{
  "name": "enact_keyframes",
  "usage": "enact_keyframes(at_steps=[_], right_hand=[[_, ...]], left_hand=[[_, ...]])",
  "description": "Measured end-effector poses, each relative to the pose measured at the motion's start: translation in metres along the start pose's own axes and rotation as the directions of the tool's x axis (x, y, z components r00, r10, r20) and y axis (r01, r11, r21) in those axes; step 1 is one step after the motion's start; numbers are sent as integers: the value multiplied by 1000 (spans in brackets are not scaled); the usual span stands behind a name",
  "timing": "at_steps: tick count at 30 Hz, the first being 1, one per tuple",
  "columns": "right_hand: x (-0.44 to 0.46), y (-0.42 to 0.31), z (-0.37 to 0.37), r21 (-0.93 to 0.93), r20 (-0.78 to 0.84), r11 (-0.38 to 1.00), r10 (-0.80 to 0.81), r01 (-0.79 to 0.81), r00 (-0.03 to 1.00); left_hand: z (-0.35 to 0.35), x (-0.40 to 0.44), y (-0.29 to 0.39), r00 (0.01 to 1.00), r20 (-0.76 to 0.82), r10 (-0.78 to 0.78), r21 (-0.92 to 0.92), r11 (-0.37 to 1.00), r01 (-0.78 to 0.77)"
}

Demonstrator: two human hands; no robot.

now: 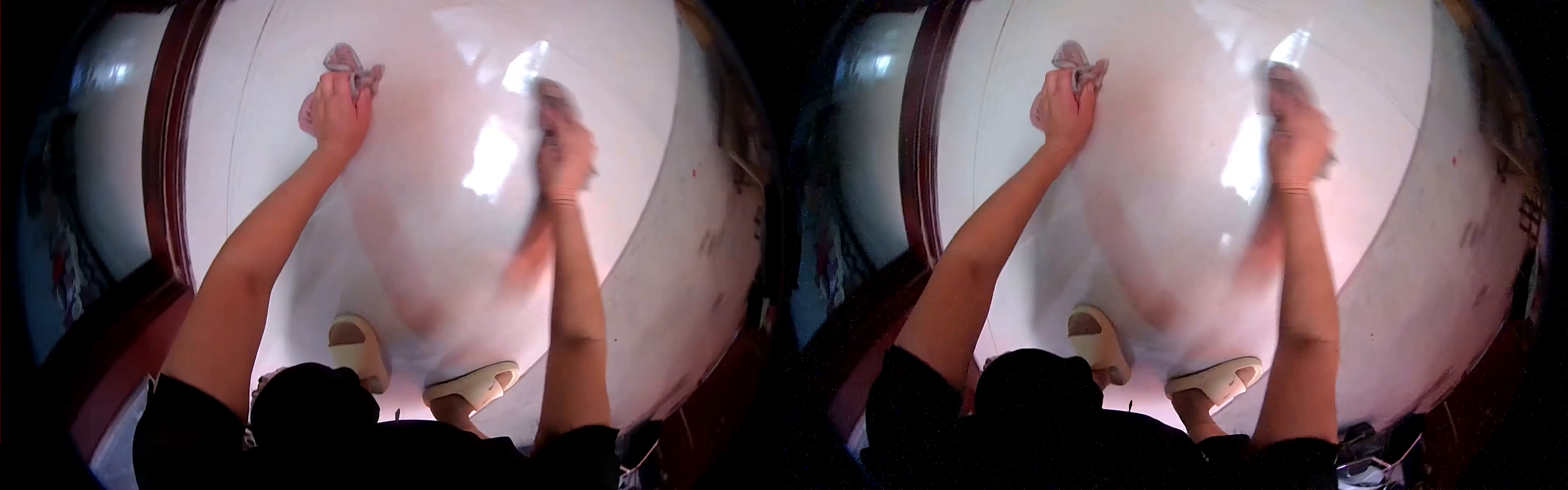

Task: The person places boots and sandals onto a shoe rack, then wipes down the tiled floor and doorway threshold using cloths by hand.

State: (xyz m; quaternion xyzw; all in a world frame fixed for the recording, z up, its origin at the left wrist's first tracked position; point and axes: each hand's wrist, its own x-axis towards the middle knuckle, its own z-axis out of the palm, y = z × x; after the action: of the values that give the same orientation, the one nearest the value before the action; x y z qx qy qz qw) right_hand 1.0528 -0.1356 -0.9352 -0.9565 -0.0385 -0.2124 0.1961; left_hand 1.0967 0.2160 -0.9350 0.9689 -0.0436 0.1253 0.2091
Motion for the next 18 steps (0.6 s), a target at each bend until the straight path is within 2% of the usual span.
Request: enact_keyframes(at_steps=[2,3,4,5,6,8,11,13,14,15,16,17,18], right_hand=[[-6,107,-48,-4,-71,973,231,-232,970],[-27,165,-76,-151,-124,919,348,-364,929],[-30,184,-118,-49,-77,606,790,-794,608],[-29,202,-161,34,17,111,994,-993,112],[-78,282,-182,355,-97,157,987,-922,131],[-69,244,-203,336,-73,258,966,-906,248],[-30,131,-201,211,-77,497,867,-841,493],[-12,66,-169,243,8,602,783,-761,622],[-12,41,-149,355,45,582,771,-731,635],[-29,27,-122,244,59,635,745,-733,664],[-30,-9,-107,104,54,730,674,-675,737],[-23,-51,-101,89,133,758,634,-646,762],[-31,-74,-86,60,137,828,546,-557,826]], left_hand=[[5,6,8,998,-1,56,-15,998,-57],[5,3,10,997,0,81,-24,996,-81],[6,-2,13,996,-7,85,-16,996,-85],[6,-5,14,996,-17,86,-6,996,-86],[8,0,12,996,-27,85,8,996,-85],[9,-1,5,998,9,54,-2,999,-54],[8,2,9,996,0,91,10,996,-91],[6,1,5,995,-18,97,69,993,-96],[3,3,4,997,10,72,27,997,-72],[2,2,2,997,18,74,17,997,-74],[1,1,0,997,22,74,12,997,-74],[3,4,-2,997,22,76,7,997,-76],[9,4,-2,997,35,72,2,997,-72]])
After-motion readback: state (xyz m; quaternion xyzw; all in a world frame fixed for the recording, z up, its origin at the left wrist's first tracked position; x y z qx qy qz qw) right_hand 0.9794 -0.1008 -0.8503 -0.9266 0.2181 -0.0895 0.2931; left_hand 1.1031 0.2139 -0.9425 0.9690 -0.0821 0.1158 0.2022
